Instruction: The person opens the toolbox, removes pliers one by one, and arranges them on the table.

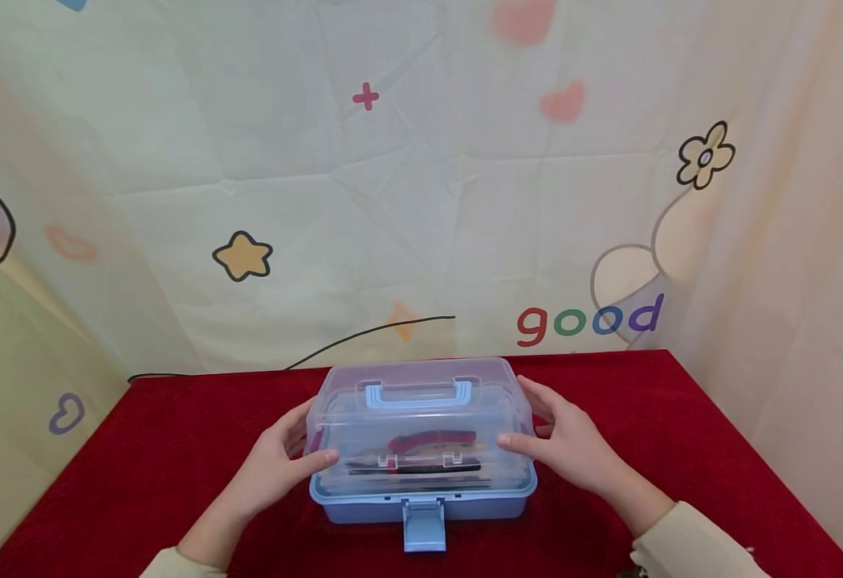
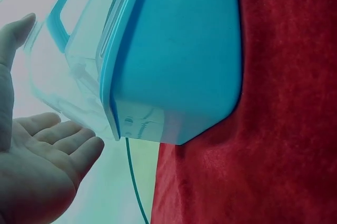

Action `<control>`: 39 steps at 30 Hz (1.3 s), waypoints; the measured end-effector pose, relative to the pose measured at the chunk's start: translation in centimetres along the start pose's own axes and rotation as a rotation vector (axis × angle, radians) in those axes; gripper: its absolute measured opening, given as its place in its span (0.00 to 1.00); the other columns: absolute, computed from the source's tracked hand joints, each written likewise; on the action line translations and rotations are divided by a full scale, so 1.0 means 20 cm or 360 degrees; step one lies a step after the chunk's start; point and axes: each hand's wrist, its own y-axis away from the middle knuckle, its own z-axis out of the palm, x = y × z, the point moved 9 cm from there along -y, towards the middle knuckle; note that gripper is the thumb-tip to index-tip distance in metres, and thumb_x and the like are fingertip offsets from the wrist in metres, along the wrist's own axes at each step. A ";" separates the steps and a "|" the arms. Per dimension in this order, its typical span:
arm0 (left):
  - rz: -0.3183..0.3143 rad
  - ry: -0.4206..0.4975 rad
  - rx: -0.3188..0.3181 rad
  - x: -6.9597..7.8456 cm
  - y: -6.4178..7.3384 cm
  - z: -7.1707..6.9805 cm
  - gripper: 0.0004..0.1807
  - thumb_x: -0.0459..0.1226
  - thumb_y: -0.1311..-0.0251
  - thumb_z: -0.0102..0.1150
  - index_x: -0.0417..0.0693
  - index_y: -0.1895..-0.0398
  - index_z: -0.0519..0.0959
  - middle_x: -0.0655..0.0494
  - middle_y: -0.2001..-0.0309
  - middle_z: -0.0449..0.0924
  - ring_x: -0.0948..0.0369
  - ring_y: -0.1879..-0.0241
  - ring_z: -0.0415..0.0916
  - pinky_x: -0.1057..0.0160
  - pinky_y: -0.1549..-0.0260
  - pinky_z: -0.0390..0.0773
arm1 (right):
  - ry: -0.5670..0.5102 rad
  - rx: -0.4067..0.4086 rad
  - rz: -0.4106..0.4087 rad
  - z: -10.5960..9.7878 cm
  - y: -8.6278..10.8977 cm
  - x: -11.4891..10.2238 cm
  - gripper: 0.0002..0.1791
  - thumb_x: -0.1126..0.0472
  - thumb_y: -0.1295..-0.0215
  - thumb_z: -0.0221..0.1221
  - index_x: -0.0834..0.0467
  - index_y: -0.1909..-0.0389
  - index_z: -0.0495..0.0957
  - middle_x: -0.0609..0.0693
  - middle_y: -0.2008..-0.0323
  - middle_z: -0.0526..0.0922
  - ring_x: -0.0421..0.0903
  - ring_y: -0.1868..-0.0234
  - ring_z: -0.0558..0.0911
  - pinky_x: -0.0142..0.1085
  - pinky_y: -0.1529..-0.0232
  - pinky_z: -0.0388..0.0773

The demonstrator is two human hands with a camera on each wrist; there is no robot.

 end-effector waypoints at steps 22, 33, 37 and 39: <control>0.0014 0.0007 0.0069 0.04 0.01 -0.03 0.45 0.46 0.57 0.73 0.59 0.32 0.64 0.55 0.37 0.71 0.49 0.38 0.69 0.51 0.50 0.79 | -0.0047 0.0126 0.0022 -0.03 -0.05 -0.03 0.41 0.48 0.41 0.62 0.57 0.31 0.56 0.66 0.41 0.72 0.60 0.50 0.81 0.43 0.63 0.84; -0.0003 -0.0020 0.0130 0.05 0.01 -0.05 0.44 0.48 0.57 0.73 0.57 0.33 0.66 0.53 0.37 0.71 0.49 0.38 0.70 0.51 0.50 0.79 | -0.0134 -0.0264 -0.0154 -0.02 -0.04 -0.02 0.52 0.54 0.49 0.68 0.53 0.27 0.47 0.63 0.33 0.63 0.67 0.40 0.71 0.43 0.58 0.83; -0.0015 0.0009 0.0133 0.06 0.00 -0.06 0.43 0.47 0.57 0.73 0.56 0.33 0.67 0.53 0.38 0.72 0.51 0.42 0.74 0.55 0.54 0.81 | -0.0042 -0.0227 -0.0194 -0.03 -0.04 -0.01 0.53 0.53 0.48 0.67 0.52 0.26 0.47 0.62 0.34 0.64 0.68 0.39 0.69 0.46 0.56 0.82; -0.0023 0.0029 0.0133 0.06 0.00 -0.06 0.43 0.47 0.57 0.73 0.56 0.34 0.67 0.53 0.38 0.73 0.51 0.43 0.75 0.56 0.55 0.82 | 0.0001 -0.0175 -0.0214 -0.04 -0.04 -0.02 0.51 0.53 0.47 0.67 0.53 0.26 0.48 0.62 0.35 0.66 0.67 0.39 0.71 0.47 0.55 0.82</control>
